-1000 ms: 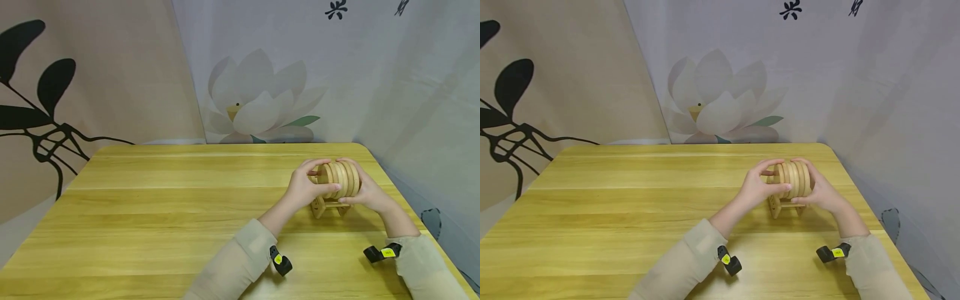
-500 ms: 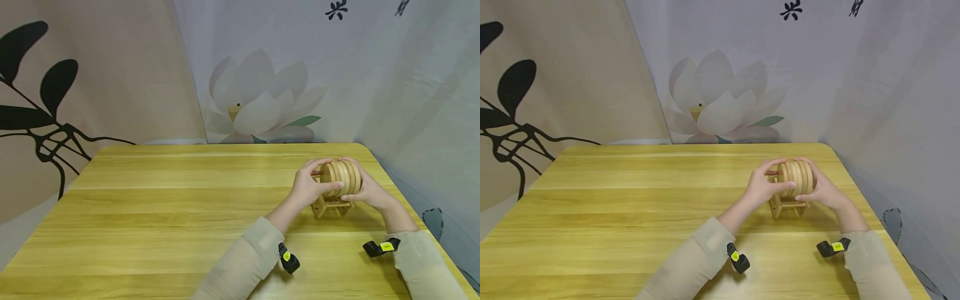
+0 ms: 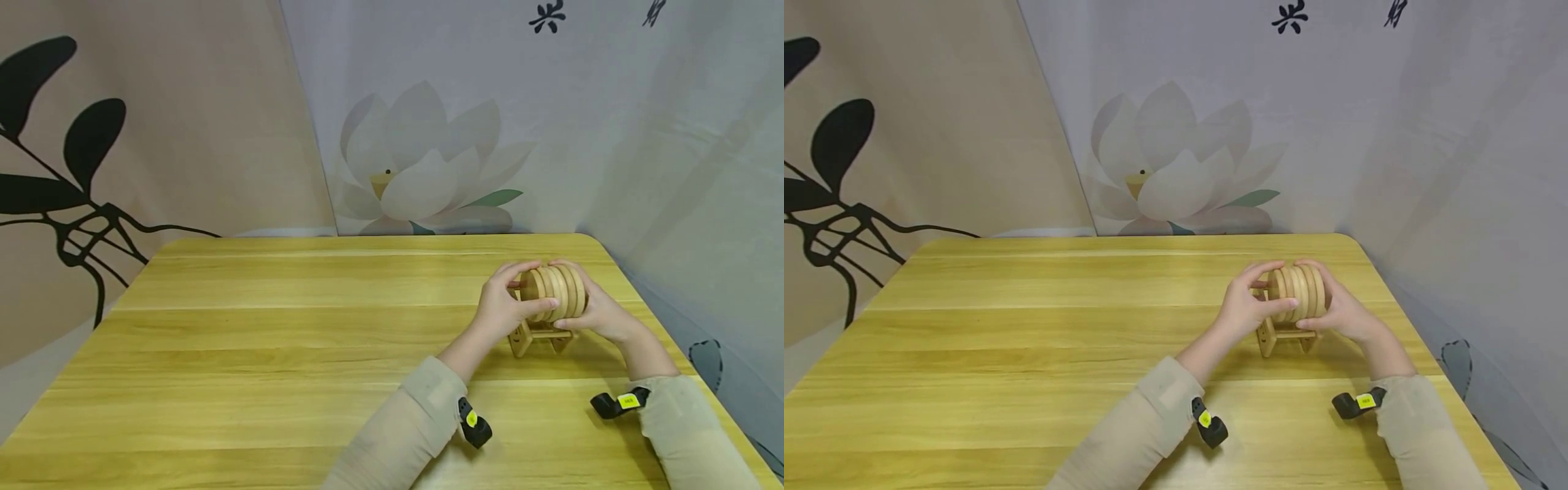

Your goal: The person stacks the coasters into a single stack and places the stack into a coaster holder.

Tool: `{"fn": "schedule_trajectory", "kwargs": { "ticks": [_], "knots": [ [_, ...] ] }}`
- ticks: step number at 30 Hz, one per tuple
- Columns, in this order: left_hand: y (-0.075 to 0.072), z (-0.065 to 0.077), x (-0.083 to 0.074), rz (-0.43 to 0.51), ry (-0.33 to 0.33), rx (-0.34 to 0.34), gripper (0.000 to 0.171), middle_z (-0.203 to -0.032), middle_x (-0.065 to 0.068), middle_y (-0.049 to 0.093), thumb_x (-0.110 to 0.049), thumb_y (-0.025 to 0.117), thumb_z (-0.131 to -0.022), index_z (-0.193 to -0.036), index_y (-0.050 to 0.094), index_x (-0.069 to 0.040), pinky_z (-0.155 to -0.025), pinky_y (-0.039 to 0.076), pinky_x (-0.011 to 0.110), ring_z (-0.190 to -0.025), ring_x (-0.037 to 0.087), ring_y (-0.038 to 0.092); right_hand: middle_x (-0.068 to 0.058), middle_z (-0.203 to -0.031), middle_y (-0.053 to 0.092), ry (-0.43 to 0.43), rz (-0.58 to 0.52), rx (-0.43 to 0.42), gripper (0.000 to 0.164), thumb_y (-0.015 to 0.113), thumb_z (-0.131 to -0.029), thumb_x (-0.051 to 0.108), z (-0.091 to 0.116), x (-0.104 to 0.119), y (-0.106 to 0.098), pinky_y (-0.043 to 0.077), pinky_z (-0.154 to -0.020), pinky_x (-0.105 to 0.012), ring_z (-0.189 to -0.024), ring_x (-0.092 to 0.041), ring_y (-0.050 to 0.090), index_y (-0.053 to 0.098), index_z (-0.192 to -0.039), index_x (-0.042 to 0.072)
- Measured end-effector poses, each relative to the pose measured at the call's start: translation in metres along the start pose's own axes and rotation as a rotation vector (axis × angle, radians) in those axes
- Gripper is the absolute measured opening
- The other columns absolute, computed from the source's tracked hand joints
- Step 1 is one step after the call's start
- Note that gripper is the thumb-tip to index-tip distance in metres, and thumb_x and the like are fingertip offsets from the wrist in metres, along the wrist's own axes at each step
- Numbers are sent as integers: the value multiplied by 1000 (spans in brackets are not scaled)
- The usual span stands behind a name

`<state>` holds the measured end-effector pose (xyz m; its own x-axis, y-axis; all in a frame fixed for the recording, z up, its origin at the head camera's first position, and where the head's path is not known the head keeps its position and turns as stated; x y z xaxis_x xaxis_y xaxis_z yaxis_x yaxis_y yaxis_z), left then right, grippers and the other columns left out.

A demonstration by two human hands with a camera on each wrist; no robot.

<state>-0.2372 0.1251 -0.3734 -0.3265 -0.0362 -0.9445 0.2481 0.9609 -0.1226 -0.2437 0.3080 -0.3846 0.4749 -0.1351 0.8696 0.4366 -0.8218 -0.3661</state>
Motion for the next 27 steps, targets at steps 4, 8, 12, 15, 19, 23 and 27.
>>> {"fn": "schedule_trajectory", "kwargs": {
  "ticks": [4,8,12,15,19,23,27],
  "knots": [
    [0,0,3,8,-19,-5,57,-123,-17,53,-23,85,-73,-126,63,-25,-70,50,22,-94,9,52,-2,-130,43,9,0,4,98,69,-68,-24,-1,-3,0,47,-85,-20,-108,-11,53,21,-148,6],
    [0,0,7,18,-31,-9,57,-122,-17,53,-23,85,-73,-126,63,-25,-71,50,22,-94,9,52,-3,-131,43,15,-3,8,97,69,-69,-23,0,-5,2,47,-86,-20,-108,-11,53,20,-148,5],
    [1,1,11,7,-24,-9,57,-121,-16,54,-23,85,-74,-126,63,-24,-75,49,22,-96,10,52,-1,-131,41,28,8,12,97,69,-69,-23,1,-6,3,47,-85,-20,-109,-10,52,20,-148,4],
    [2,2,13,7,-15,-13,58,-121,-16,54,-23,85,-73,-126,63,-23,-78,49,23,-96,11,51,-1,-132,41,38,7,13,96,69,-70,-23,3,-7,4,47,-85,-20,-109,-10,52,19,-148,3],
    [2,3,13,-4,-1,-22,58,-122,-17,53,-24,85,-73,-127,63,-23,-80,48,23,-98,10,50,-1,-132,41,41,-3,17,96,69,-70,-23,3,-8,4,47,-85,-20,-109,-10,52,19,-147,4],
    [3,4,13,-37,17,-24,60,-125,-18,52,-26,85,-73,-128,62,-24,-83,46,22,-103,7,48,-1,-132,41,32,7,17,97,69,-69,-23,3,-9,4,47,-85,-20,-109,-10,52,21,-147,7],
    [4,6,14,-62,43,-23,61,-126,-17,53,-27,85,-73,-129,61,-23,-85,45,22,-106,6,47,0,-133,41,43,6,15,97,69,-69,-23,5,-11,5,46,-86,-20,-109,-10,52,20,-148,7]
  ]
}}
Point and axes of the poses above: each hand's wrist, its own z-axis away from the middle knuckle, its own y-axis out of the palm, x = y × z, the point moved 4 cm from there along -z, towards the middle knuckle
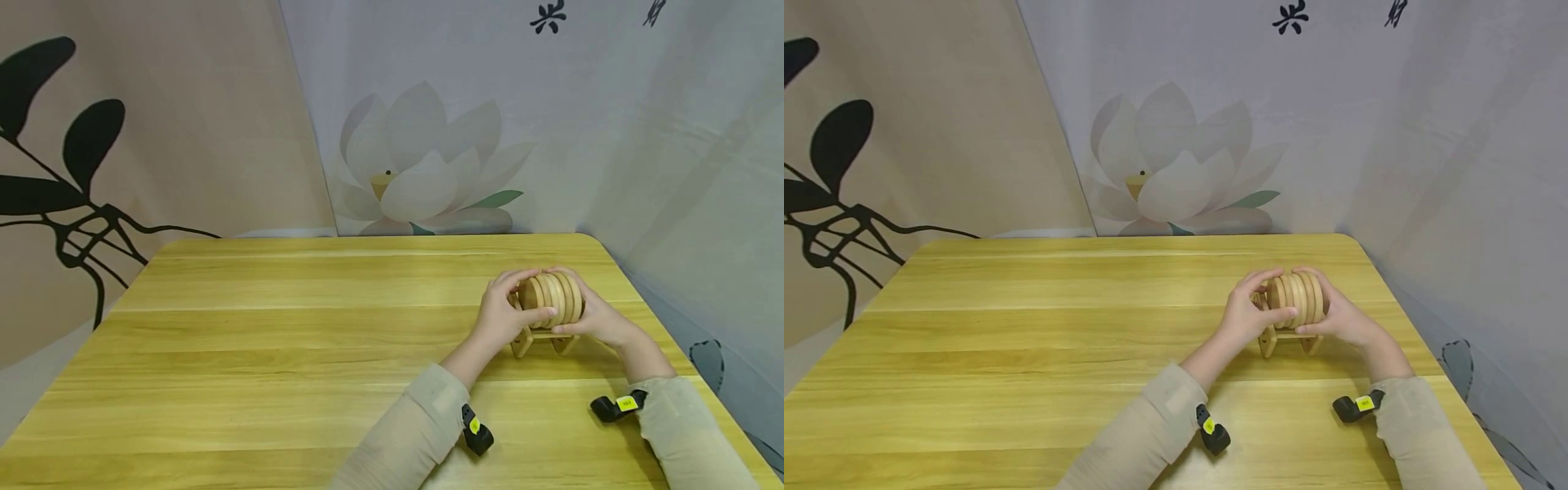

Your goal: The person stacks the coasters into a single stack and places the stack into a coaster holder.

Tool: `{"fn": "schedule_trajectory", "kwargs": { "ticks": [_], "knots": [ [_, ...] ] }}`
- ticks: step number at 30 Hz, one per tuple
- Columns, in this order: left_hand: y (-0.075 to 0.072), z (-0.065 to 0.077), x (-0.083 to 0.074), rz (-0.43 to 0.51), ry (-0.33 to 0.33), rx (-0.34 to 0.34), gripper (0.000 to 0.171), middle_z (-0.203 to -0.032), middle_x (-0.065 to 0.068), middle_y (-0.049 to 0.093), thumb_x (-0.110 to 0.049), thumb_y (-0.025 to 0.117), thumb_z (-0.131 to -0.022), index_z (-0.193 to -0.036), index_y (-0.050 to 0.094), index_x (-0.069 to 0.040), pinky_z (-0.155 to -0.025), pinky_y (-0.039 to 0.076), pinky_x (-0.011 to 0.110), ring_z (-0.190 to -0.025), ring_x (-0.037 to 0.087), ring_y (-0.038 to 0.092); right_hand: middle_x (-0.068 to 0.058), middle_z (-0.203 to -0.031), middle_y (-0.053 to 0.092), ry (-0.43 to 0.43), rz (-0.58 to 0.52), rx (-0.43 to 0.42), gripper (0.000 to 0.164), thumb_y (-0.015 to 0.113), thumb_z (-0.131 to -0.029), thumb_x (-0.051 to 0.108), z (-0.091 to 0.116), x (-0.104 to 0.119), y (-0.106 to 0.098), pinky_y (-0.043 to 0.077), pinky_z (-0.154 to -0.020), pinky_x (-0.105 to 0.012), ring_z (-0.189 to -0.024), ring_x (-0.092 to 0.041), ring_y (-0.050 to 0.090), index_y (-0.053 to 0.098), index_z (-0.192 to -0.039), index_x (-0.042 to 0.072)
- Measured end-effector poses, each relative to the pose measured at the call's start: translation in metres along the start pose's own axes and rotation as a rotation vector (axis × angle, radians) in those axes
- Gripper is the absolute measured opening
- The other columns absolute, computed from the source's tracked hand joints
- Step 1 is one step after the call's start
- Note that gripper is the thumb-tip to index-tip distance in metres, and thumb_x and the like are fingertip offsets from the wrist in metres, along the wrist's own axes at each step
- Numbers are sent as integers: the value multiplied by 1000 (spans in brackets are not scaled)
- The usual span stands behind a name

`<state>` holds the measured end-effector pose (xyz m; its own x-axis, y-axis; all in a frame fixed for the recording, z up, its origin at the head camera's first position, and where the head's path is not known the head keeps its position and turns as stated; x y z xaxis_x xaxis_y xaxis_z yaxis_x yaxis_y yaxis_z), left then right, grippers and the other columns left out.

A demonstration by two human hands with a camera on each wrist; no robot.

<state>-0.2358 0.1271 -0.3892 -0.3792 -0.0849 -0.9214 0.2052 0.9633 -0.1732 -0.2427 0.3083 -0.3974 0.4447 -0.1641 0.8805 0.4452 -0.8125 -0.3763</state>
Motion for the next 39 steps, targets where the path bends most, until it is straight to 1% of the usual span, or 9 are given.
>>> {"fn": "schedule_trajectory", "kwargs": {
  "ticks": [3,10,12,18,24,27,31,35,39],
  "knots": [
    [0,2,1,-9,15,1,62,-127,-17,52,-27,85,-73,-129,61,-23,-87,44,22,-110,5,46,0,-133,41,11,-8,0,98,70,-70,-22,1,-2,1,46,-87,-20,-109,-10,52,19,-148,6],
    [0,4,7,-18,38,-5,60,-128,-17,52,-29,85,-74,-129,61,-25,-95,41,28,-116,4,43,-2,-134,41,20,-23,9,98,70,-69,-22,1,-4,3,45,-88,-21,-110,-12,52,19,-148,6],
    [1,4,9,-17,32,-4,60,-128,-17,52,-29,84,-74,-129,61,-24,-96,41,29,-117,5,42,-3,-137,40,25,-18,13,98,71,-70,-21,1,-5,4,45,-89,-21,-111,-12,51,20,-148,6],
    [1,6,18,-48,-16,-4,61,-129,-16,51,-32,82,-76,-131,59,-23,-95,42,28,-117,5,42,-6,-150,25,41,-31,67,97,69,-73,-19,-1,-5,4,44,-92,-22,-120,-13,46,14,-150,3],
    [2,7,19,-63,-20,11,62,-131,-16,50,-34,82,-77,-133,57,-24,-95,42,28,-117,6,41,-3,-148,27,77,-36,94,97,68,-76,-17,-1,-8,4,44,-92,-23,-121,-14,45,10,-151,3],
    [2,7,19,-64,-20,19,63,-131,-15,49,-35,81,-77,-134,57,-23,-94,43,28,-117,6,41,-3,-150,23,89,-37,96,97,68,-77,-15,1,-9,4,45,-92,-24,-122,-13,45,9,-152,5],
    [3,7,21,-67,-24,26,63,-132,-14,48,-35,80,-78,-134,56,-20,-96,42,29,-119,6,40,-7,-154,16,96,-33,87,96,69,-78,-13,2,-10,4,46,-90,-25,-122,-13,44,12,-152,7],
    [3,7,23,-67,-32,22,60,-133,-13,47,-34,78,-80,-133,56,-14,-98,40,29,-121,6,38,-14,-154,13,88,-42,89,94,69,-78,-12,1,-12,5,49,-86,-27,-119,-15,46,12,-152,7],
    [3,7,23,-63,-42,19,59,-133,-12,47,-33,78,-81,-132,57,-13,-99,39,28,-122,6,38,-15,-154,10,75,-53,94,93,67,-79,-11,1,-13,6,47,-89,-25,-123,-15,42,11,-151,6]
  ]
}}
Point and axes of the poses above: each hand's wrist, its own z-axis away from the middle knuckle, its own y-axis out of the palm, x = y × z, the point moved 4 cm from there along -z, towards the middle knuckle
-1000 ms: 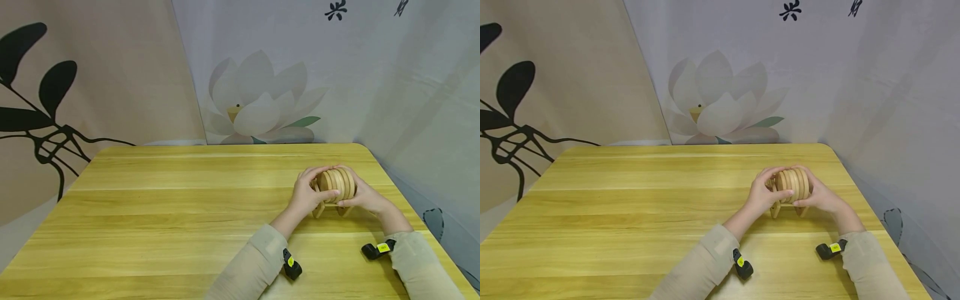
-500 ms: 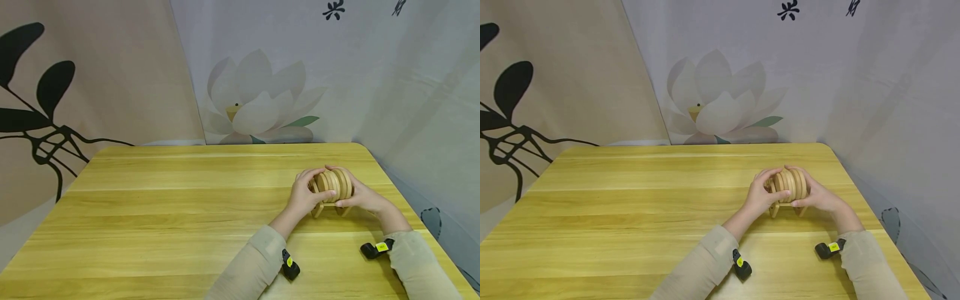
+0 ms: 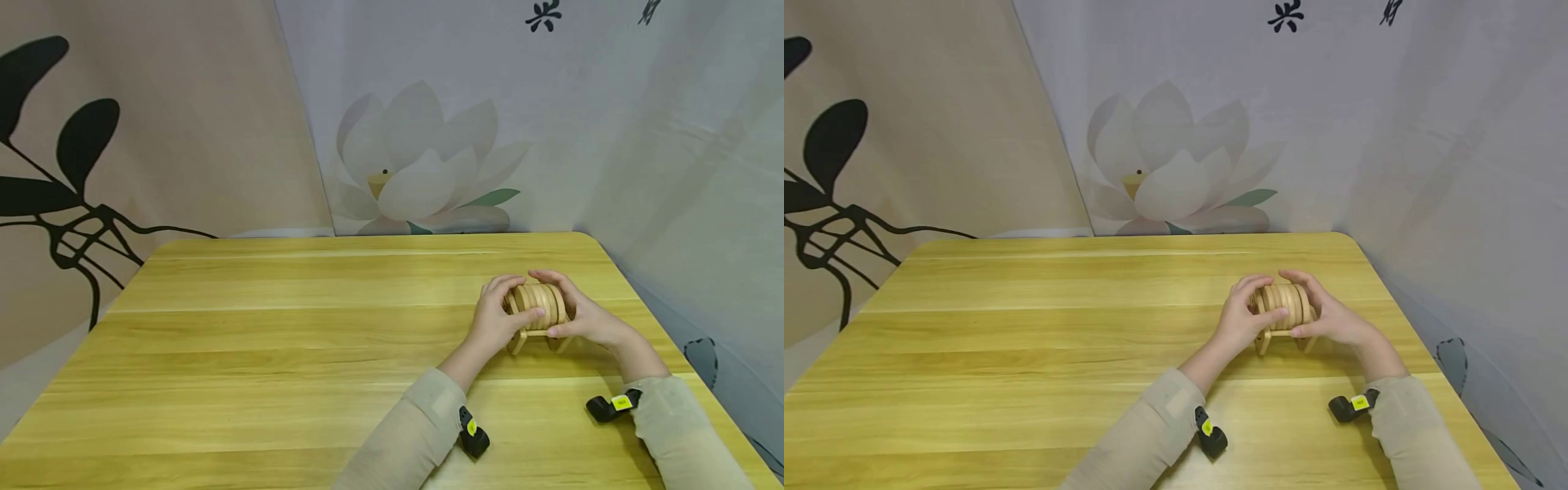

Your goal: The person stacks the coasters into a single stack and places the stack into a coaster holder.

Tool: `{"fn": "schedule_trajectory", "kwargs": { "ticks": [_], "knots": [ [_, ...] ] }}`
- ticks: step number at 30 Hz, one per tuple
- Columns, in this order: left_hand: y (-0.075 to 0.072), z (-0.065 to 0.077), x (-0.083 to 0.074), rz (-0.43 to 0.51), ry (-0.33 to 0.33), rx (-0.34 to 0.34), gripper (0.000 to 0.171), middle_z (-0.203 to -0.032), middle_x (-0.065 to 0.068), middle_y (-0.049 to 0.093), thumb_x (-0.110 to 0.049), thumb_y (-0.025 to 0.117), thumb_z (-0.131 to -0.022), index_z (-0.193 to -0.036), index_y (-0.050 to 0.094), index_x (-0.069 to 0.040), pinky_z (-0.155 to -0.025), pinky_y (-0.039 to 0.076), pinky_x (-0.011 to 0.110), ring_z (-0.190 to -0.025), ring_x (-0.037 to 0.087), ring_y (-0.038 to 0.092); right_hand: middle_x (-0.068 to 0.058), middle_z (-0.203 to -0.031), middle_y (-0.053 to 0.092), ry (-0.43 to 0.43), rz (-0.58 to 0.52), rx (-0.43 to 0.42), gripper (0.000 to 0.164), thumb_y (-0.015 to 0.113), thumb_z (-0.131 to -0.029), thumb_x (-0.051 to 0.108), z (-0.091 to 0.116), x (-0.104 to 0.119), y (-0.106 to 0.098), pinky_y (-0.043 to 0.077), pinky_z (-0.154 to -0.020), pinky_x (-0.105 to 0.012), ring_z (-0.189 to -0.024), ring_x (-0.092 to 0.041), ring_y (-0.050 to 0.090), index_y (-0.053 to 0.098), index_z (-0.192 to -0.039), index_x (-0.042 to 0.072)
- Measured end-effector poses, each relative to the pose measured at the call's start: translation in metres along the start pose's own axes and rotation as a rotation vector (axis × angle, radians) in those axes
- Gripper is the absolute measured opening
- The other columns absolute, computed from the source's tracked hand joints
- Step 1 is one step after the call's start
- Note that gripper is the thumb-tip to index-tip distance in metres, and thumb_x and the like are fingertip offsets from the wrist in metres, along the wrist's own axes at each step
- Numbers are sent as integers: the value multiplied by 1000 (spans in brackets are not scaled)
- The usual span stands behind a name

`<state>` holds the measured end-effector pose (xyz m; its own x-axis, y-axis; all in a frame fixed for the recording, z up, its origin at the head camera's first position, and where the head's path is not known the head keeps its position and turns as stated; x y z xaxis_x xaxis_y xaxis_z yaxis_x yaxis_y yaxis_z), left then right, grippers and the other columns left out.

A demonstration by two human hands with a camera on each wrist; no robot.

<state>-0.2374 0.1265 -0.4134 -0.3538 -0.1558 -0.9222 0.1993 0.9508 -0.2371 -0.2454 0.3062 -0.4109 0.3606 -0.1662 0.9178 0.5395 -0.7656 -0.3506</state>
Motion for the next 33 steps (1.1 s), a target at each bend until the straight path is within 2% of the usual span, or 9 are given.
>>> {"fn": "schedule_trajectory", "kwargs": {
  "ticks": [12,17,19,21,23,25,28,31,33],
  "knots": [
    [-1,-1,-1,3,3,3,59,-133,-13,48,-34,77,-82,-133,56,-13,-100,39,28,-122,6,38,-17,-145,22,42,-50,8,89,67,-81,-6,-1,2,1,48,-89,-29,-119,-20,45,13,-152,8],
    [-2,0,-2,10,-12,9,59,-134,-13,47,-35,76,-82,-134,56,-13,-100,39,29,-123,6,38,-15,-147,22,59,-13,-7,89,67,-81,-5,0,2,0,43,-92,-26,-122,-20,41,15,-152,10],
    [-2,1,-3,12,-19,14,59,-135,-13,47,-36,76,-83,-134,56,-14,-100,39,30,-123,6,37,-15,-149,21,66,20,-16,89,67,-81,-5,1,2,0,40,-95,-28,-124,-19,39,16,-152,11],
    [-3,1,-4,17,-21,15,59,-135,-14,46,-36,75,-83,-134,56,-14,-101,38,31,-124,6,37,-15,-150,21,71,49,-25,90,67,-80,-4,1,3,0,34,-99,-37,-127,-19,35,17,-153,13],
    [-4,1,-5,19,-20,17,59,-136,-13,46,-37,75,-83,-134,56,-14,-101,38,31,-124,6,37,-15,-152,20,72,73,-38,91,68,-79,-4,1,5,0,26,-103,-52,-132,-24,29,18,-153,13],
    [-5,1,-7,23,-18,12,58,-135,-14,46,-37,75,-83,-133,57,-15,-101,38,32,-124,6,37,-14,-154,18,68,92,-55,92,69,-78,-5,2,8,0,16,-101,-66,-137,-30,20,19,-153,13],
    [-7,1,-10,22,-16,15,57,-136,-15,46,-37,75,-83,-133,57,-16,-101,38,32,-124,6,36,-11,-157,15,54,108,-79,91,69,-77,-6,3,14,-1,3,-98,-74,-139,-38,7,20,-153,11],
    [-9,0,-12,24,-19,23,57,-135,-16,45,-36,75,-83,-133,57,-17,-102,37,33,-125,6,36,-9,-157,15,41,130,-92,90,67,-79,-7,4,20,-2,1,-103,-69,-141,-32,5,19,-153,10],
    [-10,0,-14,27,-23,32,58,-135,-17,45,-36,76,-83,-134,57,-18,-101,37,34,-125,5,36,-9,-157,15,34,143,-99,89,67,-79,-8,5,24,-2,4,-110,-54,-141,-22,8,19,-153,10]
  ]
}}
Point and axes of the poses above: each hand's wrist, its own z-axis away from the middle knuckle, its own y-axis out of the palm, x = y × z, the point moved 4 cm from there along -z, towards the middle knuckle
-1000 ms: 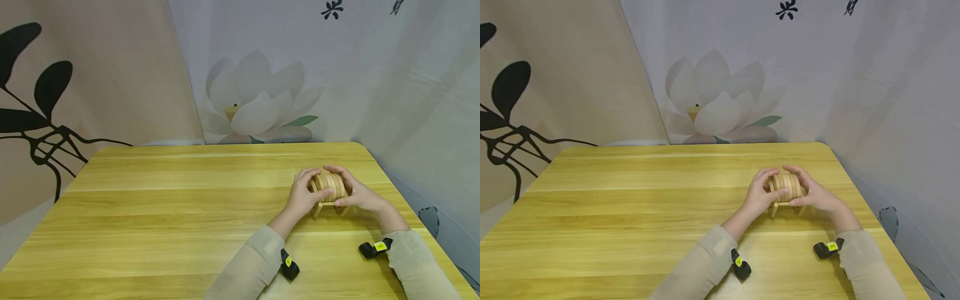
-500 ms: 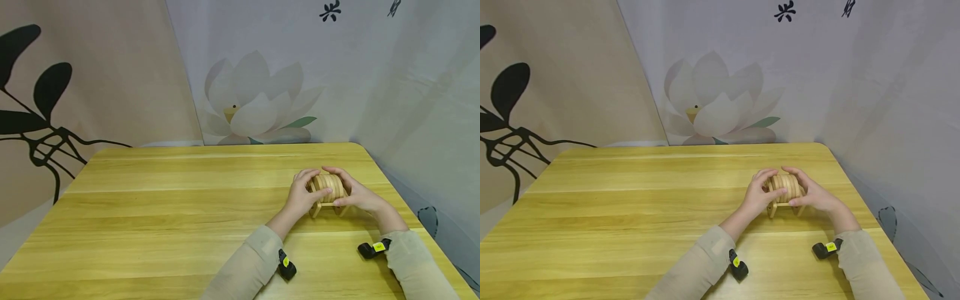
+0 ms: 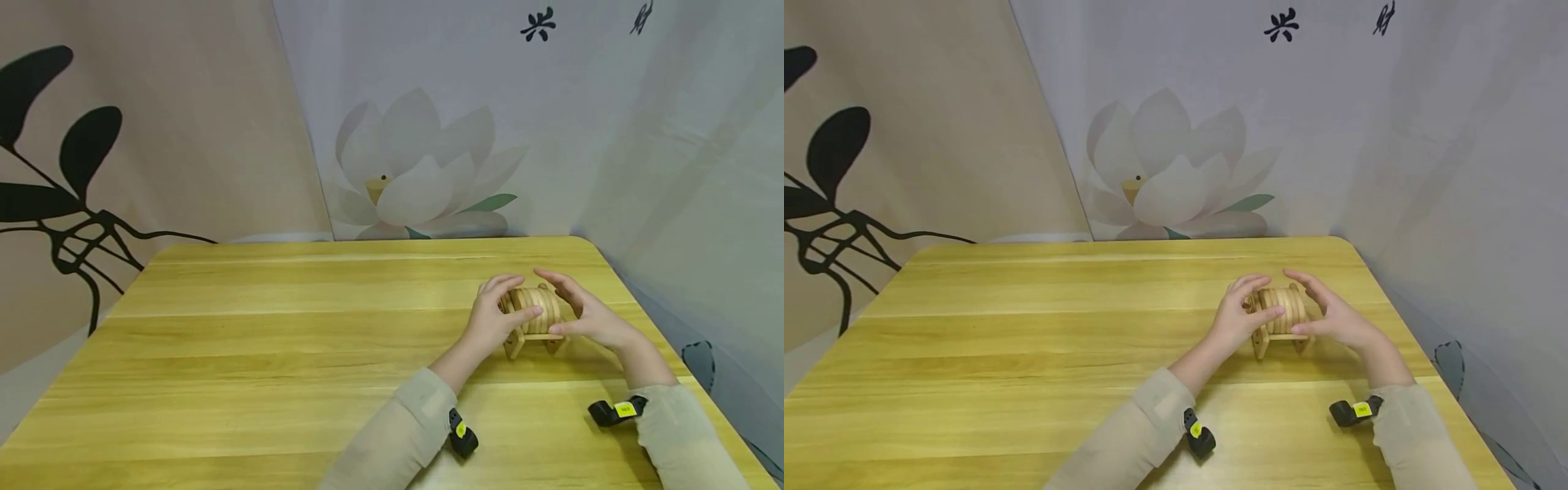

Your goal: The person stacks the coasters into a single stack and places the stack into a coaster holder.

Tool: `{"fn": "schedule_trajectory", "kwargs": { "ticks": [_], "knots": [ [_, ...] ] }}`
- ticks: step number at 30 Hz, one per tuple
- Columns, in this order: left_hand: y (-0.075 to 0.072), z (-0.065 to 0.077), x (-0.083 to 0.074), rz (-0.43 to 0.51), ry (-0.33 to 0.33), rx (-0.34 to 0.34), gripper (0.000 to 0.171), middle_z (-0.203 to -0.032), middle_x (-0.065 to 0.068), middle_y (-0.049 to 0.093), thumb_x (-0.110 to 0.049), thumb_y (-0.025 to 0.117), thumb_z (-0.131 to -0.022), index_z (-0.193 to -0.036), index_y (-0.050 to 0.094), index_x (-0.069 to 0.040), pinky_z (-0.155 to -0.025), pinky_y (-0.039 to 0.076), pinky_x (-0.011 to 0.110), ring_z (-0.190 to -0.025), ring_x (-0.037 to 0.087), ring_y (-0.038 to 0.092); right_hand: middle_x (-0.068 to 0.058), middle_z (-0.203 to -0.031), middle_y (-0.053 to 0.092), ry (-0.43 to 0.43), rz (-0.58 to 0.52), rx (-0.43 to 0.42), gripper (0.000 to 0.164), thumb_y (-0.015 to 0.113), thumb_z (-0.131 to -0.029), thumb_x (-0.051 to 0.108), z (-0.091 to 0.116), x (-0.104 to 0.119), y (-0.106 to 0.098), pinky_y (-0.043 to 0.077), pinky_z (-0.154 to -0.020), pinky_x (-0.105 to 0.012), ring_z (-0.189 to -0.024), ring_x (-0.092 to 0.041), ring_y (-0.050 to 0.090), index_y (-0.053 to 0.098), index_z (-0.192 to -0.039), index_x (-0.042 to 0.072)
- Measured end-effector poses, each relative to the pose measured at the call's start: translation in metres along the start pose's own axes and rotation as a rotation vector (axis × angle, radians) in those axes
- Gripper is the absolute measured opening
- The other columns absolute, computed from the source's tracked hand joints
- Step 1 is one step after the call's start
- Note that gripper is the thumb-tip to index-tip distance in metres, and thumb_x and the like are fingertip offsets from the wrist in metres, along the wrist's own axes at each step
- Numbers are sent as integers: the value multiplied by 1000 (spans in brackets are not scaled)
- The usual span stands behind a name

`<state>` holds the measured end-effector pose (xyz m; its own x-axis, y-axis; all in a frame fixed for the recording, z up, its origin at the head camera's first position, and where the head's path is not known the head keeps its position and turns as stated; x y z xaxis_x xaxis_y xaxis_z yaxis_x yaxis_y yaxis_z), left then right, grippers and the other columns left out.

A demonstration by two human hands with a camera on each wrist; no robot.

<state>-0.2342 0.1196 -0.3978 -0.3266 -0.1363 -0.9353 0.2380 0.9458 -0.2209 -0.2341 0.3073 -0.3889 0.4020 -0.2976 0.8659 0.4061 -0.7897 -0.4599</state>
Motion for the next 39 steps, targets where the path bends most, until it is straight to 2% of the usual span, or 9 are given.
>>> {"fn": "schedule_trajectory", "kwargs": {
  "ticks": [3,4,9,10,15,17,25,35,39],
  "knots": [
    [-3,1,-4,5,-4,6,57,-135,-18,45,-36,76,-83,-134,57,-18,-102,37,36,-125,6,36,-9,-156,16,-7,18,-15,88,66,-80,-10,1,5,-2,13,-110,-30,-139,-10,13,19,-153,10],
    [-4,1,-5,7,-4,6,57,-135,-17,45,-36,75,-83,-134,57,-18,-102,37,36,-125,6,37,-9,-156,17,-7,19,-20,87,65,-81,-10,2,7,-2,14,-110,-29,-138,-9,15,20,-153,10],
    [-9,4,-14,9,-2,23,56,-136,-16,45,-37,74,-84,-134,56,-20,-101,38,38,-126,8,38,-6,-156,19,-11,30,-34,83,63,-83,-10,4,17,-3,10,-106,-57,-136,-7,18,22,-153,11],
    [-11,5,-16,8,-2,27,57,-137,-16,45,-37,74,-84,-134,56,-20,-101,38,39,-127,8,38,-6,-156,20,-16,41,-38,82,62,-84,-11,4,20,-4,11,-106,-57,-135,-7,19,22,-152,11],
    [-18,9,-23,-2,-6,41,57,-138,-17,44,-40,74,-83,-135,56,-23,-101,39,39,-128,10,38,-6,-153,27,-64,107,-66,77,62,-85,-11,5,35,-5,23,-104,-21,-133,-6,25,27,-151,7],
    [-22,11,-25,-5,-2,44,58,-138,-17,44,-40,74,-83,-135,55,-24,-100,39,39,-128,11,38,-7,-151,30,-84,120,-76,75,62,-85,-12,5,41,-7,24,-100,-14,-132,-6,27,28,-149,5],
    [-40,17,-33,1,15,55,58,-137,-16,45,-40,75,-83,-135,55,-27,-100,38,40,-125,8,40,-13,-148,35,-140,179,-112,68,60,-85,-14,2,61,-9,28,-100,-17,-130,-12,33,34,-146,1],
    [-74,27,-41,-16,67,79,51,-133,-12,48,-30,71,-88,-136,54,-22,-98,36,44,-123,9,41,-5,-144,43,-23,284,-188,58,62,-91,0,-2,82,-7,32,-91,-17,-121,-9,38,43,-144,12],
    [-90,33,-43,-53,46,68,51,-133,-10,50,-30,70,-89,-136,54,-22,-96,36,43,-123,11,41,-1,-142,46,13,312,-227,55,63,-92,4,-3,88,-8,34,-89,-20,-119,-8,39,46,-143,14]
  ]
}}
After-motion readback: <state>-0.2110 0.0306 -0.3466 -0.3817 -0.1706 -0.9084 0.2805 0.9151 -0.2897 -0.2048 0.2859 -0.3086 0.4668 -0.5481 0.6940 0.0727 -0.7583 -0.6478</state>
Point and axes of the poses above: each hand's wrist, its own z-axis away from the middle knuckle, its own y-axis out of the palm, x = y × z, the point moved 4 cm from there along -z, towards the middle knuckle
